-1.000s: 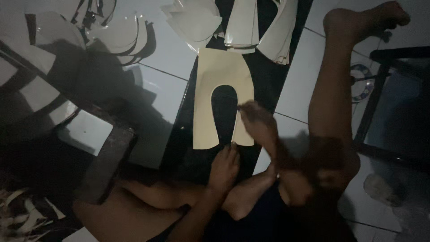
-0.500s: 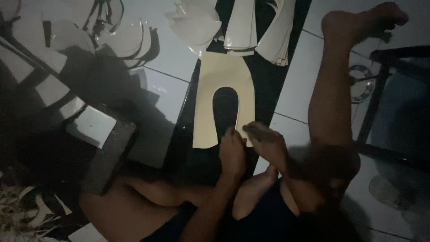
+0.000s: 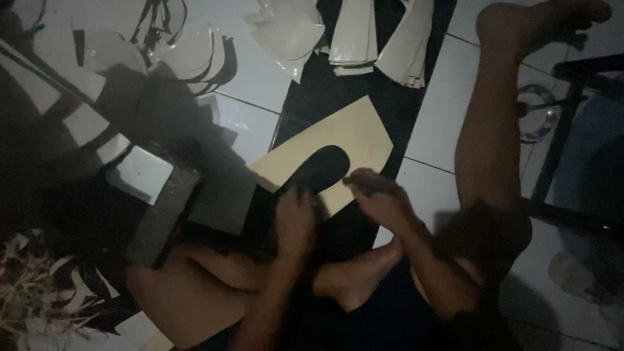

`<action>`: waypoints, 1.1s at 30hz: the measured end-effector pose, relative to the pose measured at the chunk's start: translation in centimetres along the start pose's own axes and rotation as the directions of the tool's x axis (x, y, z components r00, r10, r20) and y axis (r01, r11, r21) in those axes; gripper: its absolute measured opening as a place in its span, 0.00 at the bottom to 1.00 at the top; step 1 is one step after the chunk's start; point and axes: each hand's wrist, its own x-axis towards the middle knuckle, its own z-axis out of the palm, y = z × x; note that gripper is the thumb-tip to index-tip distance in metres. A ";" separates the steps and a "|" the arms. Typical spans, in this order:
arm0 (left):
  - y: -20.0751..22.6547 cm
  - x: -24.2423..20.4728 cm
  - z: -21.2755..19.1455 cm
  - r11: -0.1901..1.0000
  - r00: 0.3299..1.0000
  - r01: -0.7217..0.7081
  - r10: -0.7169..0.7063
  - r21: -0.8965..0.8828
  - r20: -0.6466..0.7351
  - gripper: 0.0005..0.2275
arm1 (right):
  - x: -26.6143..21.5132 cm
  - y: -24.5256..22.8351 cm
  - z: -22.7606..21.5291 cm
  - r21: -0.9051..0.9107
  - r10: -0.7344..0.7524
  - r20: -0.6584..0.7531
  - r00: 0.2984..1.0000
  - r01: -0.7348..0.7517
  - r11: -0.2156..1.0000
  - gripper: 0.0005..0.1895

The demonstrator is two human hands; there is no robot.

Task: The person sits on the floor and uses a knife to cut a U-shaped piece of light-colored material, likely a shoe upper or insole, into two separate pieces. The person aligns the material, cuts along the center, and then separates the pieces.

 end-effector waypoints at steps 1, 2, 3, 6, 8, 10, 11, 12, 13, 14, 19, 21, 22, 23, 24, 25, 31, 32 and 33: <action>0.6 0.2 0.9 0.987 1.000 0.010 -0.014 -0.163 -0.026 0.11 | 0.0 -0.2 0.5 0.008 -0.002 -0.049 0.999 0.003 1.000 0.17; 1.2 0.3 1.9 0.989 0.988 -0.115 0.106 -0.089 -0.109 0.15 | -0.4 -0.3 1.0 0.014 -0.005 -0.098 0.995 0.006 1.000 0.19; 1.7 0.6 3.0 0.972 0.957 -0.233 0.229 -0.004 -0.180 0.19 | -0.7 -0.2 1.5 0.020 -0.007 -0.148 0.989 0.010 1.000 0.22; 2.2 1.7 5.0 0.921 0.875 -0.326 0.379 0.212 -0.301 0.23 | -0.1 0.6 2.1 -0.328 -0.440 -0.261 0.859 0.350 0.878 0.16; 1.9 1.9 5.9 0.909 0.880 -0.299 0.380 0.291 -0.285 0.22 | 1.4 1.4 2.1 -0.329 -0.362 -0.339 0.869 0.251 0.910 0.17; 1.4 2.1 6.2 0.902 0.914 -0.273 0.351 0.334 -0.203 0.20 | 3.3 2.0 1.7 -0.347 -0.382 -0.364 0.850 0.257 0.902 0.15; 1.3 2.2 6.2 0.902 0.897 -0.287 0.371 0.322 -0.240 0.20 | 4.4 2.2 1.1 -0.369 -0.444 -0.350 0.825 0.314 0.875 0.14; 1.2 2.3 6.2 0.900 0.876 -0.302 0.392 0.313 -0.282 0.20 | 5.6 2.2 0.5 -0.393 -0.509 -0.337 0.792 0.374 0.840 0.12; 1.3 2.4 6.2 0.898 0.852 -0.318 0.411 0.304 -0.324 0.20 | 6.8 2.0 0.1 -0.377 -0.543 -0.316 0.778 0.422 0.824 0.12; 1.3 2.3 6.3 0.895 0.864 -0.313 0.407 0.318 -0.297 0.20 | 7.5 1.8 -0.2 -0.358 -0.572 -0.295 0.765 0.466 0.809 0.12; 1.5 2.2 6.0 0.925 0.870 -0.302 0.366 0.230 -0.331 0.16 | 8.8 0.2 -0.6 -0.113 -0.306 -0.227 0.925 0.287 0.951 0.11; 1.7 2.4 6.1 0.944 0.890 -0.271 0.321 0.189 -0.324 0.13 | 7.5 0.4 -0.9 -0.100 -0.291 -0.190 0.938 0.277 0.956 0.10; 1.8 2.4 6.3 0.955 0.903 -0.248 0.289 0.165 -0.319 0.11 | 6.7 0.7 -0.7 -0.178 -0.295 -0.187 0.937 0.263 0.948 0.10; 1.8 2.4 6.5 0.959 0.905 -0.242 0.278 0.149 -0.323 0.11 | 5.6 0.9 -0.3 -0.255 -0.299 -0.183 0.937 0.248 0.935 0.11; 1.7 2.5 6.6 0.963 0.906 -0.234 0.266 0.133 -0.329 0.11 | 4.5 1.1 0.2 -0.330 -0.304 -0.178 0.936 0.234 0.914 0.12; 1.8 2.3 6.8 0.967 0.908 -0.226 0.253 0.117 -0.334 0.11 | 3.2 1.2 0.8 -0.327 -0.321 -0.204 0.925 0.245 0.913 0.12; 2.3 2.5 6.6 0.963 0.900 -0.226 0.264 0.147 -0.348 0.11 | 1.5 0.7 1.8 -0.341 -0.335 -0.322 0.886 0.222 0.913 0.09; 2.2 2.3 6.6 0.958 0.881 -0.236 0.281 0.162 -0.381 0.10 | 2.5 0.6 1.7 -0.410 -0.384 -0.311 0.870 0.242 0.879 0.08; 2.2 2.0 6.6 0.953 0.861 -0.245 0.298 0.177 -0.412 0.09 | 3.5 0.6 1.5 -0.477 -0.431 -0.296 0.852 0.259 0.840 0.07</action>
